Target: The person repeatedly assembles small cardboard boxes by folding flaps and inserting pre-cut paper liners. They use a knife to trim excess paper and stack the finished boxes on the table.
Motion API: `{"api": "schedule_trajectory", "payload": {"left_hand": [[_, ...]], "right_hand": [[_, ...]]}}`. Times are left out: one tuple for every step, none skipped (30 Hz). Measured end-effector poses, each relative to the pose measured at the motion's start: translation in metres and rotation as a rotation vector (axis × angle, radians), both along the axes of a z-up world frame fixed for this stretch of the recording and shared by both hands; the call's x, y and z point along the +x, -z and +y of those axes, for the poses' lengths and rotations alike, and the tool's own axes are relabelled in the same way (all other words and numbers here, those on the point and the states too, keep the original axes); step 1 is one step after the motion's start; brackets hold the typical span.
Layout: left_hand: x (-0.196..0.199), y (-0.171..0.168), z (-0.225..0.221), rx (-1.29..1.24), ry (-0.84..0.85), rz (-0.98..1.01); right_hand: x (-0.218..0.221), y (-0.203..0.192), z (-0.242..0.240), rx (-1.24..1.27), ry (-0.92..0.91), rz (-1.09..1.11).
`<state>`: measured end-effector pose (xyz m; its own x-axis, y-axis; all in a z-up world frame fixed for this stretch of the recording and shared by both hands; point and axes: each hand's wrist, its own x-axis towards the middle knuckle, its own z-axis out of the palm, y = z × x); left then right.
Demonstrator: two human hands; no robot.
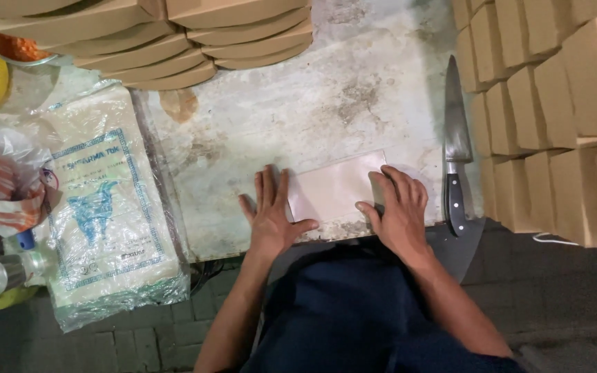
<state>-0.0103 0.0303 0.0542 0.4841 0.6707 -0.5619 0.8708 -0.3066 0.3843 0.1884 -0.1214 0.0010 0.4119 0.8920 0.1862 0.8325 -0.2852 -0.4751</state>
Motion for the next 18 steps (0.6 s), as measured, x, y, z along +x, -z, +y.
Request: {"api": "schedule_trajectory", "payload": {"left_hand": [[-0.007, -0.001, 0.001, 0.0, 0.005, 0.005], [-0.012, -0.001, 0.002, 0.003, -0.039, -0.007], [-0.018, -0.002, 0.003, 0.007, -0.083, -0.019], [-0.02, 0.0, 0.003, 0.008, -0.079, -0.02], [-0.022, 0.0, 0.004, 0.008, -0.088, -0.044], [-0.024, 0.001, 0.004, 0.01, -0.098, -0.07], [-0.03, 0.008, 0.004, 0.013, -0.094, -0.074], [-0.035, 0.015, 0.004, 0.058, -0.073, -0.153], [-0.04, 0.021, 0.005, 0.104, -0.051, -0.232], [-0.041, 0.022, 0.006, 0.109, -0.048, -0.233], [-0.043, 0.024, 0.007, 0.214, 0.118, -0.248], [-0.046, 0.025, 0.005, 0.312, 0.283, -0.257], [-0.044, 0.029, 0.008, 0.311, 0.284, -0.254], [-0.042, 0.032, 0.009, 0.337, 0.318, -0.34], [-0.04, 0.036, 0.01, 0.362, 0.352, -0.426], [-0.036, 0.044, 0.012, 0.364, 0.354, -0.426], [-0.033, 0.051, 0.014, 0.452, 0.399, -0.428], [-0.03, 0.058, 0.017, 0.541, 0.45, -0.43]], "right_hand": [[-0.001, 0.0, 0.0, 0.0, 0.005, 0.005], [0.0, -0.001, 0.0, 0.006, 0.0, 0.0], [0.0, -0.001, 0.0, 0.013, -0.006, -0.005], [0.0, -0.002, 0.0, 0.014, -0.002, -0.006], [-0.001, -0.003, -0.001, 0.013, -0.004, -0.011], [0.0, -0.005, 0.0, 0.015, -0.007, -0.018], [0.0, -0.006, -0.004, 0.018, -0.004, -0.022], [0.001, -0.007, -0.007, 0.052, -0.031, 0.06], [0.001, -0.008, -0.009, 0.085, -0.06, 0.142], [0.004, -0.013, -0.016, 0.091, -0.059, 0.141], [0.007, -0.018, -0.024, 0.144, -0.046, 0.127], [0.008, -0.023, -0.034, 0.191, -0.034, 0.117], [0.014, -0.028, -0.039, 0.19, -0.033, 0.12], [0.02, -0.032, -0.045, 0.185, 0.024, 0.006], [0.026, -0.037, -0.052, 0.178, 0.08, -0.108], [0.03, -0.041, -0.054, 0.18, 0.081, -0.108], [0.033, -0.045, -0.055, 0.078, 0.157, -0.113], [0.034, -0.049, -0.057, -0.022, 0.239, -0.116]]}}
